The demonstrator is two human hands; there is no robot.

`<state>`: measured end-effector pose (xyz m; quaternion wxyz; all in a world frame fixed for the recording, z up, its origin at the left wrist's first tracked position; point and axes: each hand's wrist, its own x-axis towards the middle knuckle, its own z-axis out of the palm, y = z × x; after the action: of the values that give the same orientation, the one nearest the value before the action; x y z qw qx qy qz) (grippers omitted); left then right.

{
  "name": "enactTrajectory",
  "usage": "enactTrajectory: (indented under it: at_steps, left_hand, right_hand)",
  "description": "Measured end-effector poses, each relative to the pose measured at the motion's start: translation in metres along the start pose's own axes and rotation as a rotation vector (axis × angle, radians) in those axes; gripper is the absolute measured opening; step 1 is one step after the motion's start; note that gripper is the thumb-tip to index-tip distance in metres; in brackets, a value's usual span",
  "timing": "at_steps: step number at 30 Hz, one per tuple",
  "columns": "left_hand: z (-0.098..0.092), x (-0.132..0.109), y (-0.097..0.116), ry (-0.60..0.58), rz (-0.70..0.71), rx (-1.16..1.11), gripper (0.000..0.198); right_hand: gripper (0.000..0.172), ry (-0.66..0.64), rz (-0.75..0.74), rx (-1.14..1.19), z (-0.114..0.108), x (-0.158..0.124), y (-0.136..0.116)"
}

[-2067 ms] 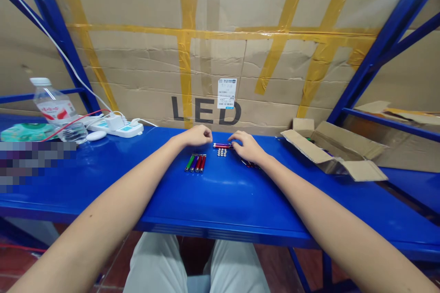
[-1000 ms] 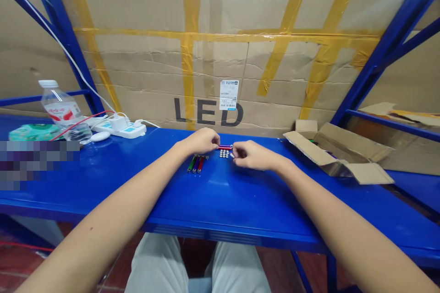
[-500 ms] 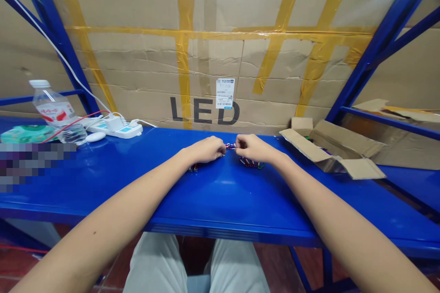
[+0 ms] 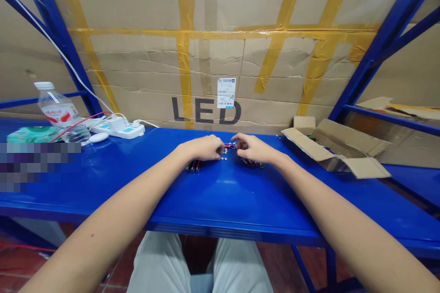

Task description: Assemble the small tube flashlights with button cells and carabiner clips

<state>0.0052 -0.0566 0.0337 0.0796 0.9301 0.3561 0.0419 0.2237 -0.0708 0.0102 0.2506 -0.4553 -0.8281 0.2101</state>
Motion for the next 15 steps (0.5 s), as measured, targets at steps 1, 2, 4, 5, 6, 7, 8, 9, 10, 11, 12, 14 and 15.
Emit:
enactTrajectory:
  at_steps: [1,2,4,5,6,7,8,9,10,11,12,14,15]
  left_hand:
    - [-0.001,-0.001,0.001,-0.013,-0.025,0.020,0.010]
    - [-0.001,-0.001,0.002,-0.031,-0.041,0.038,0.008]
    - [0.000,-0.002,0.004,-0.056,-0.042,0.073,0.008]
    - [0.000,-0.002,0.005,-0.061,-0.039,0.086,0.009]
    - [0.001,-0.001,0.006,-0.064,-0.041,0.095,0.009]
    - [0.001,-0.001,0.007,-0.067,-0.045,0.097,0.010]
    - [0.000,-0.001,0.008,-0.072,-0.054,0.094,0.010]
    - [0.000,-0.001,0.009,-0.081,-0.066,0.087,0.009]
    - [0.000,-0.001,0.009,-0.092,-0.076,0.078,0.009]
    - [0.000,-0.001,0.010,-0.105,-0.079,0.065,0.009]
    - [0.000,-0.002,0.010,-0.118,-0.079,0.049,0.010]
    - [-0.001,-0.002,0.010,-0.141,-0.079,0.014,0.012]
    - [-0.001,-0.003,0.010,-0.151,-0.078,0.000,0.013]
  right_hand:
    - [0.032,-0.017,0.010,0.006,0.001,0.000,-0.001]
    - [0.025,-0.041,0.022,0.023,0.001,-0.001,-0.003]
    - [0.014,-0.091,0.046,0.073,0.001,-0.002,-0.006]
    - [0.012,-0.112,0.056,0.099,0.002,-0.002,-0.007]
    - [0.012,-0.128,0.061,0.123,0.002,-0.002,-0.008]
    - [0.012,-0.141,0.060,0.144,0.002,-0.002,-0.008]
    - [0.013,-0.154,0.053,0.163,0.002,-0.002,-0.009]
    - [0.013,-0.170,0.043,0.180,0.002,-0.002,-0.010]
    - [0.014,-0.189,0.032,0.196,0.002,-0.003,-0.010]
    - [0.014,-0.207,0.023,0.208,0.002,-0.003,-0.011]
    - [0.016,-0.221,0.018,0.215,0.002,-0.003,-0.011]
    - [0.018,-0.231,0.014,0.221,0.002,-0.004,-0.012]
    - [0.020,-0.230,0.014,0.222,0.002,-0.004,-0.012]
